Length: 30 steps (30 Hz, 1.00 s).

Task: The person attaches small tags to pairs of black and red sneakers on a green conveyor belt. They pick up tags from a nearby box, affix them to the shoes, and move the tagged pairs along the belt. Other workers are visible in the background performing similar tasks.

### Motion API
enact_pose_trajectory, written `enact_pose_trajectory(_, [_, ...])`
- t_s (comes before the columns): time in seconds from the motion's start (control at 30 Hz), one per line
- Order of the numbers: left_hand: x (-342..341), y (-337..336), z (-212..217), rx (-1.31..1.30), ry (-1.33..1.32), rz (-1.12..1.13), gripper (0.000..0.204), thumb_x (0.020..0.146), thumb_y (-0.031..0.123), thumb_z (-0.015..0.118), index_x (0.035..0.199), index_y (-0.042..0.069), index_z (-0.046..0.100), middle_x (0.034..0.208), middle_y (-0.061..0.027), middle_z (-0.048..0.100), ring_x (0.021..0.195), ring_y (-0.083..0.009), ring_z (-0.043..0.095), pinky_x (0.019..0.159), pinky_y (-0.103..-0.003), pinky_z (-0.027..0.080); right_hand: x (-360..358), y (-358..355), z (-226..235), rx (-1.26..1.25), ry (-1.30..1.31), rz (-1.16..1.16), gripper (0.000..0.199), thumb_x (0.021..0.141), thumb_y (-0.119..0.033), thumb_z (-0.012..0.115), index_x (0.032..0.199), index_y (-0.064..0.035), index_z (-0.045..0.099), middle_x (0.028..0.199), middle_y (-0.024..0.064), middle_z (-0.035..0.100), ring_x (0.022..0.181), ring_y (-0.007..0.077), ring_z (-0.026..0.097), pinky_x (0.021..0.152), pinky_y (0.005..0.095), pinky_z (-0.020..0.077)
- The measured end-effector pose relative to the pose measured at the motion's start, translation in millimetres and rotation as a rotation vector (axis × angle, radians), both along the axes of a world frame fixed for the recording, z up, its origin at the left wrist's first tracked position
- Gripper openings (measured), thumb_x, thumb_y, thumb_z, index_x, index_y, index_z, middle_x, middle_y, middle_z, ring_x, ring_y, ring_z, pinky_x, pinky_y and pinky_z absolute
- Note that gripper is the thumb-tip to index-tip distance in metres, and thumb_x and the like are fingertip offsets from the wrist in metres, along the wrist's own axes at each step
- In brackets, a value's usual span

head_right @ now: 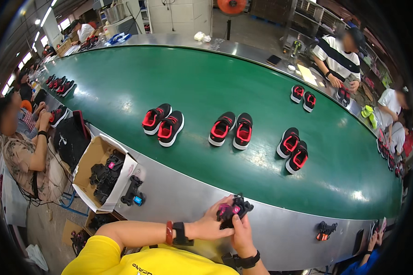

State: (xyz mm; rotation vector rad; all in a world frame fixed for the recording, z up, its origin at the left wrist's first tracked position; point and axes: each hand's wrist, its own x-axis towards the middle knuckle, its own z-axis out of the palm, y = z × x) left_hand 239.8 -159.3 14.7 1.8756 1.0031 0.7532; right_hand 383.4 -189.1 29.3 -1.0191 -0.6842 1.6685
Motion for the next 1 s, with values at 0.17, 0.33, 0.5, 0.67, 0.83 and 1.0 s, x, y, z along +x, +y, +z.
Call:
enact_pose_trajectory(0.17, [-78.9, 9.6, 26.1, -0.088, 0.221, -0.320, 0.077, 0.083, 0.042, 0.069, 0.140, -0.002, 0.040, 0.132, -0.0264, 0.052, 0.122, -0.0408, 0.051, 0.105, -0.045, 0.041, 5.9, 35.0, 10.8, -0.063, -0.495, 0.307, 0.035, 0.097, -0.024, 0.060, 0.125, -0.0031, 0.055, 0.110, 0.0087, 0.065, 0.103, 0.0162, 0.060, 0.088, 0.0295, 0.0467])
enact_pose_trajectory(0.33, [-166.4, 79.0, 68.9, -0.055, 0.559, -0.064, 0.039, 0.083, 0.029, 0.069, 0.112, 0.004, 0.065, 0.111, -0.0191, 0.065, 0.102, -0.0376, 0.062, 0.087, -0.047, 0.049, 10.3, 45.3, 15.6, 0.413, -1.322, 0.795, 0.051, 0.083, -0.041, 0.073, 0.110, 0.0007, 0.061, 0.092, 0.0165, 0.063, 0.088, 0.0335, 0.057, 0.087, 0.0416, 0.0440])
enact_pose_trajectory(0.5, [-216.5, 162.3, 71.4, 0.204, 0.944, 0.227, 0.049, 0.073, 0.025, 0.080, 0.116, 0.009, 0.064, 0.124, -0.0181, 0.057, 0.111, -0.0377, 0.054, 0.096, -0.048, 0.041, 6.6, 52.0, 30.6, 0.702, -1.467, 0.704, 0.054, 0.080, -0.047, 0.074, 0.106, -0.0011, 0.062, 0.102, 0.0153, 0.059, 0.098, 0.0342, 0.052, 0.085, 0.0448, 0.0425])
enact_pose_trajectory(0.67, [-226.4, 208.4, 63.2, 0.002, 1.291, 0.183, 0.066, 0.071, 0.044, 0.081, 0.127, 0.016, 0.060, 0.135, -0.0275, 0.046, 0.126, -0.0469, 0.044, 0.108, -0.060, 0.030, 31.8, 86.1, 34.6, 0.652, -1.342, 0.704, 0.047, 0.078, -0.036, 0.077, 0.107, -0.0031, 0.061, 0.108, 0.0160, 0.057, 0.100, 0.0340, 0.051, 0.086, 0.0442, 0.0427])
enact_pose_trajectory(0.83, [-215.3, 231.0, 62.9, -0.028, 1.588, 0.161, 0.064, 0.071, 0.051, 0.078, 0.123, 0.017, 0.064, 0.126, -0.0175, 0.053, 0.120, -0.0412, 0.051, 0.108, -0.061, 0.029, 32.3, 190.7, 59.4, 0.928, -1.502, 0.427, 0.050, 0.076, -0.026, 0.078, 0.118, -0.0067, 0.058, 0.108, 0.0165, 0.058, 0.102, 0.0342, 0.053, 0.087, 0.0443, 0.0423])
enact_pose_trajectory(1.0, [-212.0, 241.8, 70.8, -0.245, 1.587, 0.098, 0.063, 0.071, 0.048, 0.080, 0.123, 0.017, 0.063, 0.130, -0.0192, 0.053, 0.124, -0.0394, 0.051, 0.108, -0.064, 0.029, -13.7, 262.2, 37.5, 0.966, -1.650, 0.509, 0.060, 0.077, -0.035, 0.078, 0.127, -0.0110, 0.056, 0.105, 0.0179, 0.061, 0.109, 0.0339, 0.054, 0.099, 0.0472, 0.0375])
